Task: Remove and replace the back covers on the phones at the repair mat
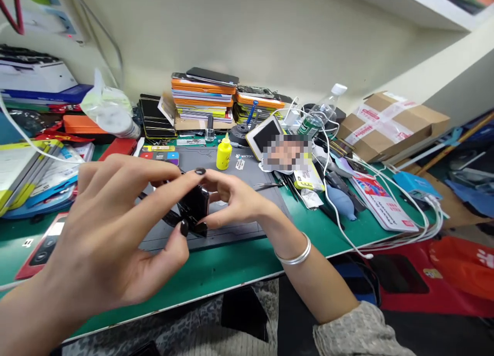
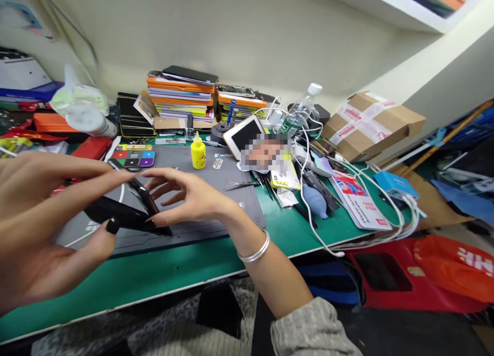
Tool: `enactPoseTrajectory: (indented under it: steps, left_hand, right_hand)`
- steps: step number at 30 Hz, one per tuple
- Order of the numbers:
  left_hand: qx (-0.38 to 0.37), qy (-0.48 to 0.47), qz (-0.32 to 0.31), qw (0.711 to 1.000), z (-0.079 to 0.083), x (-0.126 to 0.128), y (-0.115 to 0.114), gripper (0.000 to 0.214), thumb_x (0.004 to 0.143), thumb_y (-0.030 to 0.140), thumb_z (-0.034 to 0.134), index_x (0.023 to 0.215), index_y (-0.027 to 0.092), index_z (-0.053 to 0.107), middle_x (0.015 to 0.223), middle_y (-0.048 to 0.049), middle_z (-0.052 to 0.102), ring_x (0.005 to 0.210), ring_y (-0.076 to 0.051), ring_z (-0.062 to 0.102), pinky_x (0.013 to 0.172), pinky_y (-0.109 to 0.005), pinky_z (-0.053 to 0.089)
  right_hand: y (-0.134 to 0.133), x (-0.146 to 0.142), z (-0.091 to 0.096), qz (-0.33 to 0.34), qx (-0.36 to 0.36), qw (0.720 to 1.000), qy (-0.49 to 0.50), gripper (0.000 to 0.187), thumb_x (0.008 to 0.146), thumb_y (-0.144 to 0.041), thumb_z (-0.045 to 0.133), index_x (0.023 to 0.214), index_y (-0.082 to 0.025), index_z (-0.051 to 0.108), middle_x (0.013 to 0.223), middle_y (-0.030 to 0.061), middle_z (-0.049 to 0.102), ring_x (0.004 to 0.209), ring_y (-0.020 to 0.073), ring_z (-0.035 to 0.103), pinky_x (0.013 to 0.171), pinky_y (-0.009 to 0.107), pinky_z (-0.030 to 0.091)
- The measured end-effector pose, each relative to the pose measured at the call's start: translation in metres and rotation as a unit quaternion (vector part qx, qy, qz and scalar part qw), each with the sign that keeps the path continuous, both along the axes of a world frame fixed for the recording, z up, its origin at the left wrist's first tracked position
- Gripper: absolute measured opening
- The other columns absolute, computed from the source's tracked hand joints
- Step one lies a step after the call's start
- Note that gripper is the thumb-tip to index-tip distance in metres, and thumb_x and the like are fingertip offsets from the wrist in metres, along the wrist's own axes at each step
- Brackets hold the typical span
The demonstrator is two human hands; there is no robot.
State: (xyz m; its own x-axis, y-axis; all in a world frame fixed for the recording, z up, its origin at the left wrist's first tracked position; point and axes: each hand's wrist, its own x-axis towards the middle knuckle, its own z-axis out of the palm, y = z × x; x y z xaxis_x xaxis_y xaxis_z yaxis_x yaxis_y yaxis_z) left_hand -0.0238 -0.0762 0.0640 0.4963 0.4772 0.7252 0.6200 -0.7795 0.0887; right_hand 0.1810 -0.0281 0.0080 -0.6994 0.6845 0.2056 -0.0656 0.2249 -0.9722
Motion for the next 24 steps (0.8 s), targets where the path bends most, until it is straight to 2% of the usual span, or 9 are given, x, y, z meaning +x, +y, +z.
enactPoseTrajectory:
  steps: [3, 6, 8, 10, 12, 17, 24]
  left_hand:
    - [-0.030, -0.045, 0.025, 0.998, -0.009, -0.004, -0.004, 0.063, 0.065, 0.020, 0.060, 0.127, 0.022, 0.051, 0.111, -0.0129, 0.058, 0.098, -0.034, 0.054, 0.082, -0.050, 0.041]
    - [-0.029, -0.056, -0.005, 0.998, -0.014, -0.006, -0.003, 0.064, 0.067, 0.015, 0.059, 0.129, 0.018, 0.047, 0.112, -0.0109, 0.058, 0.104, -0.029, 0.055, 0.089, -0.044, 0.044]
    - [-0.020, -0.061, -0.022, 0.998, -0.016, -0.008, 0.000, 0.063, 0.066, 0.015, 0.060, 0.128, 0.016, 0.047, 0.111, -0.0108, 0.058, 0.106, -0.027, 0.055, 0.092, -0.042, 0.044]
    - [-0.032, -0.075, -0.027, 0.996, -0.016, -0.010, 0.005, 0.066, 0.065, 0.019, 0.064, 0.128, 0.014, 0.045, 0.119, -0.0139, 0.055, 0.114, -0.029, 0.051, 0.098, -0.044, 0.043]
    - [-0.079, -0.091, -0.024, 0.992, -0.016, -0.012, 0.010, 0.067, 0.065, 0.022, 0.065, 0.128, 0.014, 0.044, 0.128, -0.0162, 0.051, 0.123, -0.030, 0.047, 0.104, -0.046, 0.041]
    - [-0.201, -0.154, -0.050, 0.966, -0.022, -0.014, 0.022, 0.067, 0.066, 0.024, 0.066, 0.130, 0.021, 0.045, 0.127, -0.0061, 0.058, 0.113, -0.023, 0.059, 0.098, -0.036, 0.053]
    - [-0.284, -0.263, -0.108, 0.916, -0.030, -0.014, 0.033, 0.073, 0.063, 0.021, 0.069, 0.130, 0.030, 0.042, 0.127, 0.0015, 0.057, 0.113, -0.024, 0.059, 0.095, -0.035, 0.056]
  right_hand:
    - [0.003, -0.002, -0.002, 0.004, 0.013, 1.000, 0.009, 0.080, 0.068, -0.024, 0.078, 0.138, -0.026, 0.040, 0.135, 0.0085, 0.048, 0.121, 0.0205, 0.050, 0.096, 0.034, 0.048]
    - [0.006, -0.008, 0.000, 0.033, 0.040, 0.999, 0.009, 0.090, 0.060, -0.025, 0.083, 0.138, -0.024, 0.039, 0.142, 0.0090, 0.042, 0.128, 0.0229, 0.044, 0.105, 0.037, 0.040]
    - [0.005, -0.013, 0.004, 0.044, 0.048, 0.998, 0.007, 0.087, 0.059, -0.025, 0.083, 0.136, -0.021, 0.042, 0.139, 0.0101, 0.046, 0.126, 0.0239, 0.047, 0.105, 0.038, 0.041]
    - [0.002, -0.016, 0.009, 0.020, 0.057, 0.998, 0.006, 0.081, 0.057, -0.025, 0.083, 0.129, -0.019, 0.047, 0.131, 0.0101, 0.052, 0.119, 0.0244, 0.053, 0.101, 0.038, 0.045]
    - [-0.002, -0.016, 0.012, -0.025, 0.072, 0.997, 0.004, 0.075, 0.057, -0.025, 0.084, 0.123, -0.019, 0.050, 0.124, 0.0093, 0.057, 0.113, 0.0249, 0.057, 0.097, 0.038, 0.048]
    - [-0.006, -0.010, 0.010, -0.123, 0.111, 0.986, 0.009, 0.065, 0.061, -0.030, 0.080, 0.119, -0.022, 0.051, 0.117, 0.0079, 0.060, 0.110, 0.0259, 0.058, 0.098, 0.041, 0.047]
    - [0.000, -0.008, 0.007, -0.139, 0.079, 0.987, -0.006, 0.063, 0.064, -0.035, 0.077, 0.118, -0.021, 0.047, 0.121, 0.0121, 0.058, 0.113, 0.0299, 0.056, 0.098, 0.048, 0.047]
